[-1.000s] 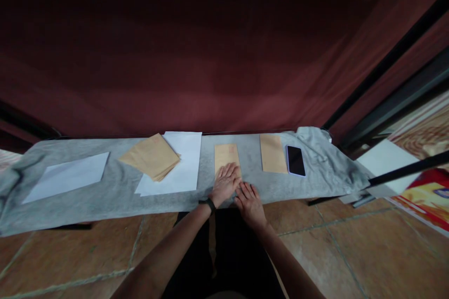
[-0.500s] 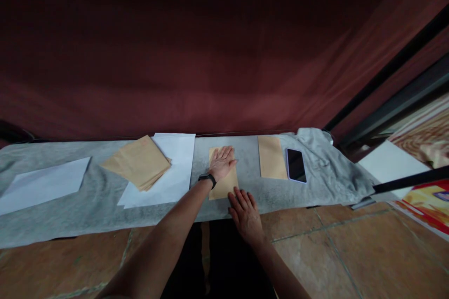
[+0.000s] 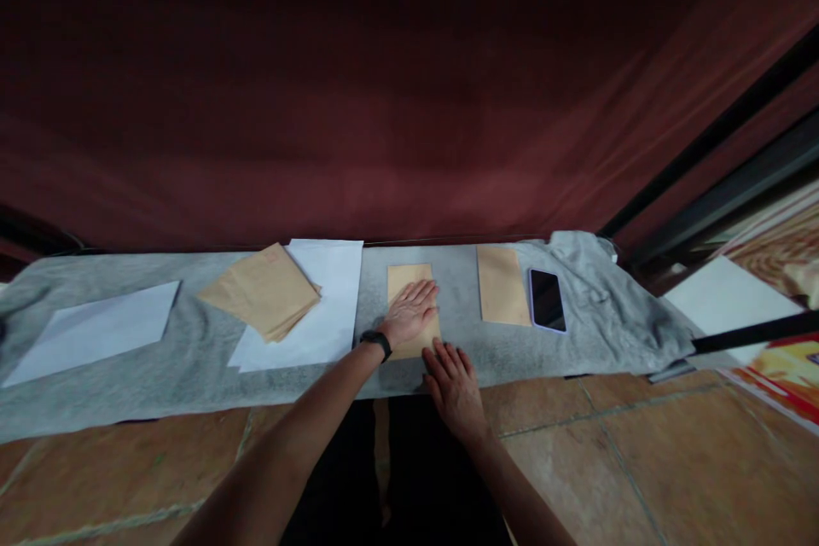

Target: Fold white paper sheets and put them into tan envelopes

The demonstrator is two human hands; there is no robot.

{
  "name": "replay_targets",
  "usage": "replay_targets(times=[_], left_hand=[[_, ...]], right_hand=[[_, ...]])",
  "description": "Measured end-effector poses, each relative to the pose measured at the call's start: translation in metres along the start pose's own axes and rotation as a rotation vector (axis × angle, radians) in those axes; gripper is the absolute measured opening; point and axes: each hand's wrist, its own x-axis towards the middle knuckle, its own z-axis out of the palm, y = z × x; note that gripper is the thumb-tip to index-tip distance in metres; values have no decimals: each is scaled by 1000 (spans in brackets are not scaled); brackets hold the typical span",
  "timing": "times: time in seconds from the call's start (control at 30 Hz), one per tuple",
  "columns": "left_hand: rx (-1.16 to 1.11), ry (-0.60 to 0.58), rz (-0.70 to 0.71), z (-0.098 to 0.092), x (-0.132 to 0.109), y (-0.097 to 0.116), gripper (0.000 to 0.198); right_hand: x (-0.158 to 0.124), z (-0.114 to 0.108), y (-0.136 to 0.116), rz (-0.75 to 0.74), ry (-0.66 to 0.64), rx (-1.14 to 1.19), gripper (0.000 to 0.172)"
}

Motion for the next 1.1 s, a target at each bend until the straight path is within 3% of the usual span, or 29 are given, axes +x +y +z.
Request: replay_targets(times=[0.53,0.83,0.93,1.1], left_hand=[[-82,-67,67,-5,-66,39,58],[23,15,24,4,-107,49,64],[32,126,-59,11,-125,51,64],[-12,284,-333,24,-144,56,56]], right_hand=[[-4,6,1,-13,23,-50,41],[-7,9,1,-53,112,-116,44],[-8,9,-1,-30,119,-128,46],[-9,8,-5,-2,110,-125,47]])
